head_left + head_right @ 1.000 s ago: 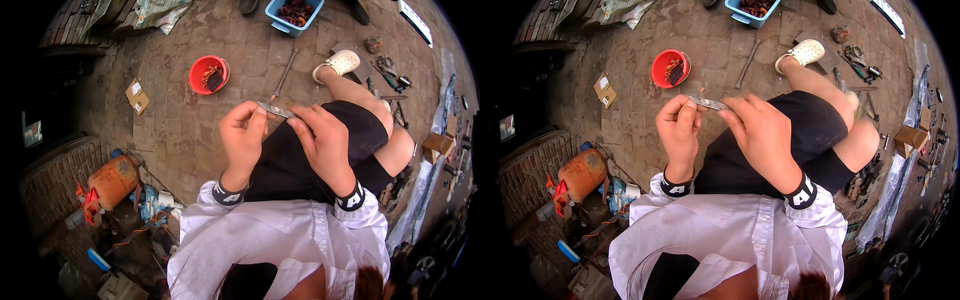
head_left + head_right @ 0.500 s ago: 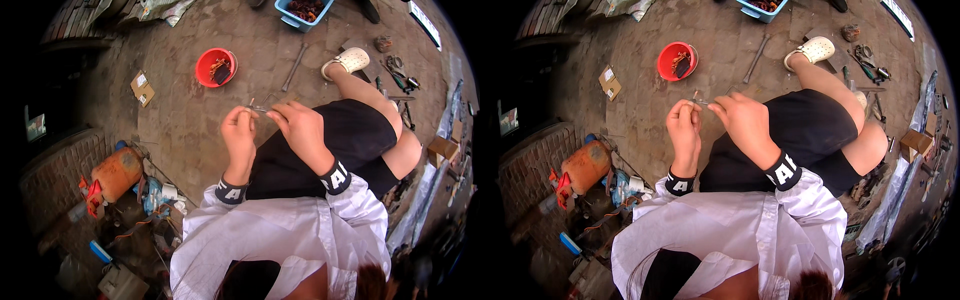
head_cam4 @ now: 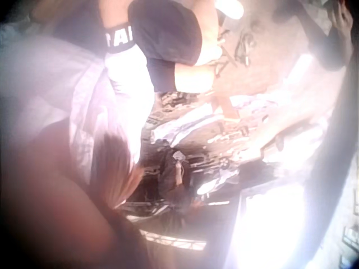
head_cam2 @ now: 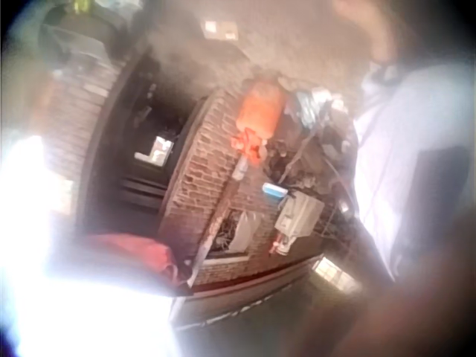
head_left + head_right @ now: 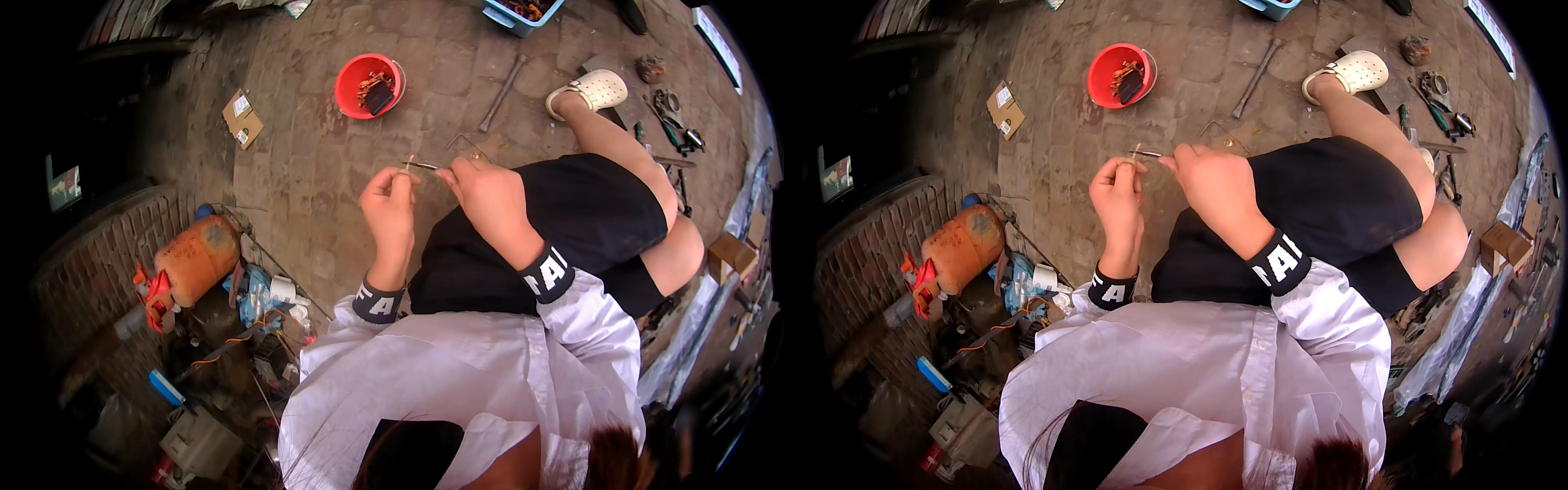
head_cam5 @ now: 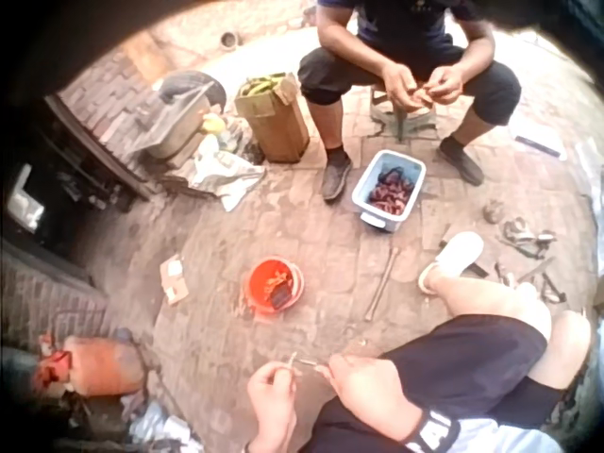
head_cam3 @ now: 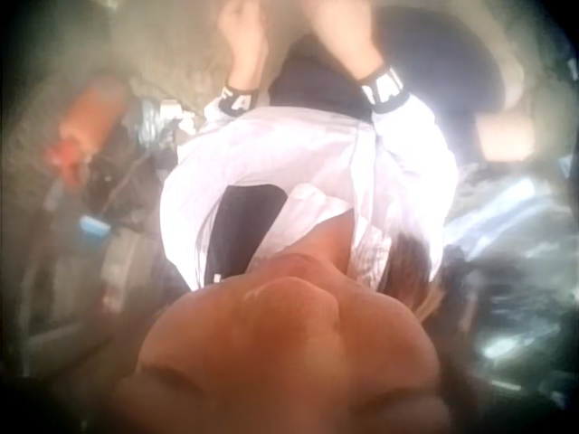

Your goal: The person sits on the floor and uses a knife and hammer to scrape, cut, and shape small metal pieces. They repeatedly pick up parts from a blue container, work on them with tools, and place them into a red bucket.

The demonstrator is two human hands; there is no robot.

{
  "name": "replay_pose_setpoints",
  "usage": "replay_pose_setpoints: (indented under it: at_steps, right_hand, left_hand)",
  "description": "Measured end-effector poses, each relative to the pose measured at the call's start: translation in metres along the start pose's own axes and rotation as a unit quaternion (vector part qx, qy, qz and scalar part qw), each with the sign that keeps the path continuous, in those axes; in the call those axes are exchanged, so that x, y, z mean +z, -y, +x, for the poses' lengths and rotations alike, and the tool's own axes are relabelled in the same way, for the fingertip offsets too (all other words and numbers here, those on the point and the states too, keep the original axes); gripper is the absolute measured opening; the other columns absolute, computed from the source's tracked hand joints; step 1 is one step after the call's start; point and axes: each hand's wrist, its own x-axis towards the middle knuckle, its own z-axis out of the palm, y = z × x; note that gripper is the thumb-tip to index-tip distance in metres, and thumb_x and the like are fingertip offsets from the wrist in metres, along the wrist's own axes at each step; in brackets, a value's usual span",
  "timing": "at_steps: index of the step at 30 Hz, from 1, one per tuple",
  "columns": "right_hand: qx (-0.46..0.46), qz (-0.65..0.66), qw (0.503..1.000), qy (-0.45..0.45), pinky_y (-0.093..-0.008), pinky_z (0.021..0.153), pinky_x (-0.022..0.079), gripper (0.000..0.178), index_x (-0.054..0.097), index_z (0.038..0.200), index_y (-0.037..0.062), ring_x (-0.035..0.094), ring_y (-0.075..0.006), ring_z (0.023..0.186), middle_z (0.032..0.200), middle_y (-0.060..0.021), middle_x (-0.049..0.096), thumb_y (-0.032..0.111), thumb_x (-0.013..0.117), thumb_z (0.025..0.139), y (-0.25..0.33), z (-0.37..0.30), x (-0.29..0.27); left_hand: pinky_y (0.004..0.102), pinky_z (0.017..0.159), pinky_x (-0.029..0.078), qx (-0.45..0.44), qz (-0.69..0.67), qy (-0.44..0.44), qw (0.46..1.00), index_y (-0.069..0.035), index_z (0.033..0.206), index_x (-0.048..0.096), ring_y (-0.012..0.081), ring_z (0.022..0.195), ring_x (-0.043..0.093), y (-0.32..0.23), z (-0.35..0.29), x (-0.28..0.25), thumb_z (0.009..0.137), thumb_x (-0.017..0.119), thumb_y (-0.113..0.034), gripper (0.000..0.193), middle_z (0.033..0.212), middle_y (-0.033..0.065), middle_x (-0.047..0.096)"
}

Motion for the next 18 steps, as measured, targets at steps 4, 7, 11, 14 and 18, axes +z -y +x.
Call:
replay_pose_setpoints:
  at_steps: [4, 7, 11, 14, 18]
  right_hand:
    - [0.043, -0.056, 0.997, -0.027, -0.0371, 0.047, 0.043, 0.028, 0.052, 0.067, 0.0076, 0.057, -0.0277, 0.055, 0.059, -0.0096, 0.054, 0.026, 0.067, 0.082, -0.014, 0.003, -0.002]
    - [-0.027, -0.020, 0.999, -0.020, -0.0347, 0.045, 0.044, 0.030, 0.052, 0.068, 0.0088, 0.058, -0.0249, 0.053, 0.059, -0.0075, 0.055, 0.031, 0.063, 0.084, -0.002, -0.007, -0.010]
    - [0.090, -0.071, 0.993, -0.034, -0.0383, 0.046, 0.044, 0.034, 0.052, 0.064, 0.0071, 0.058, -0.0291, 0.054, 0.057, -0.0095, 0.055, 0.032, 0.062, 0.085, -0.022, -0.001, -0.004]
    - [0.199, 0.230, 0.952, 0.044, -0.0330, 0.047, 0.040, 0.039, 0.061, 0.074, 0.0017, 0.052, -0.0178, 0.048, 0.054, -0.0090, 0.052, 0.036, 0.057, 0.090, -0.029, 0.005, -0.016]
    - [0.296, 0.490, 0.807, 0.144, -0.0252, 0.053, 0.038, 0.038, 0.063, 0.080, -0.0021, 0.047, -0.0067, 0.057, 0.060, -0.0012, 0.052, 0.035, 0.061, 0.089, -0.017, 0.011, -0.039]
  left_hand:
    - [0.0199, 0.041, 0.023, 0.011, 0.021, 0.011, 1.000, 0.000, 0.070, 0.060, 0.0018, 0.045, 0.033, 0.001, -0.001, 0.002, 0.086, 0.051, -0.003, 0.019, 0.054, -0.0050, 0.043]
    - [0.0192, 0.046, 0.027, -0.005, 0.038, 0.017, 0.999, 0.000, 0.071, 0.062, 0.0017, 0.049, 0.040, 0.000, -0.002, -0.001, 0.084, 0.052, -0.002, 0.016, 0.056, -0.0050, 0.047]
    - [0.0196, 0.047, 0.029, 0.033, 0.056, 0.052, 0.996, 0.000, 0.074, 0.063, 0.0028, 0.050, 0.041, -0.006, -0.005, 0.008, 0.084, 0.055, -0.003, 0.013, 0.057, -0.0036, 0.049]
    - [0.0218, 0.047, 0.034, 0.202, 0.197, 0.068, 0.957, 0.000, 0.083, 0.066, 0.0064, 0.053, 0.046, -0.015, -0.009, 0.017, 0.085, 0.057, -0.002, 0.009, 0.063, 0.0007, 0.054]
    - [0.0263, 0.052, 0.043, 0.365, 0.355, 0.120, 0.852, -0.001, 0.097, 0.066, 0.0142, 0.060, 0.056, -0.025, -0.013, 0.025, 0.084, 0.061, -0.002, 0.014, 0.074, 0.0085, 0.061]
